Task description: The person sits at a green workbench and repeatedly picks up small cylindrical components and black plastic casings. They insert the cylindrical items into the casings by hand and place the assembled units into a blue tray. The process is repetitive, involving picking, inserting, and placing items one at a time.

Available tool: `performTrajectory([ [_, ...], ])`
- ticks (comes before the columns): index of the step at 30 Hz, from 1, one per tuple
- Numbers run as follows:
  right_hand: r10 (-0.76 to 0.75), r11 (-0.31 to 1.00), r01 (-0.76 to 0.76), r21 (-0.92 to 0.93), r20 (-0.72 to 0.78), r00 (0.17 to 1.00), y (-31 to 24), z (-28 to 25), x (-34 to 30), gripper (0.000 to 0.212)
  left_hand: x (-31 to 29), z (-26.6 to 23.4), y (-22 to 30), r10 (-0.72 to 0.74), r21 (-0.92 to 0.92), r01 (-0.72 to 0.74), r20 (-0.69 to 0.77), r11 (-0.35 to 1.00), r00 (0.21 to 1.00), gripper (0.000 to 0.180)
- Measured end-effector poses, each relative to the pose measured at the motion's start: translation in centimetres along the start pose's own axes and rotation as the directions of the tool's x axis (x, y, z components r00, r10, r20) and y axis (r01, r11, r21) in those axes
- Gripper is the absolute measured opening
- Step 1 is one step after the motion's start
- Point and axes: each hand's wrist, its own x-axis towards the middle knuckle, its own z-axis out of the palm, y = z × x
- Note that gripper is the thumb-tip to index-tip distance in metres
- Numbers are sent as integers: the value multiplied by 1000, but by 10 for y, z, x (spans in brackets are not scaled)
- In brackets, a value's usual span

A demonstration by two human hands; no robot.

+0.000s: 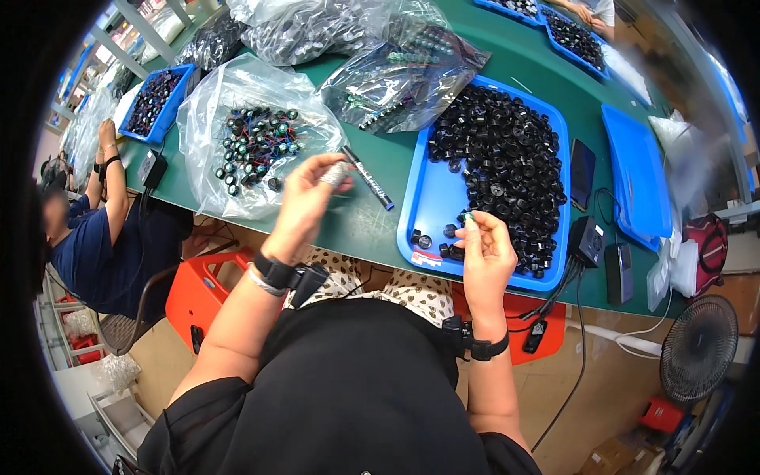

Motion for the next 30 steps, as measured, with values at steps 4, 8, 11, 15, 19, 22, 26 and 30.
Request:
performTrajectory([
  [4,-24,997,31,64,-103,994,4,-5,2,14,8,-45,10,107,57,-104,-57,993,993,24],
  [8,-46,993,63,104,-164,985,4,-3,-1,15,26,-94,23,527,555,-339,-219,759,821,21],
  [11,-69,990,89,109,-179,981,4,-1,-4,15,47,-124,42,647,862,-141,-248,487,721,24],
  [15,-81,991,98,93,-168,982,4,-2,-4,15,49,-74,41,774,911,-413,246,22,584,41],
  [19,-85,991,98,86,-139,987,9,-4,-4,15,-8,31,41,337,513,-813,740,276,582,35],
  [22,-85,991,97,93,-121,989,9,-5,-4,16,-16,59,20,117,491,-845,846,213,520,21],
  [26,-81,992,90,85,-105,991,11,-7,-4,16,-7,84,18,-123,475,-878,876,52,466,20],
  [30,-75,990,87,107,-109,991,10,-4,-4,15,-6,84,1,-100,416,-899,909,138,406,23],
])
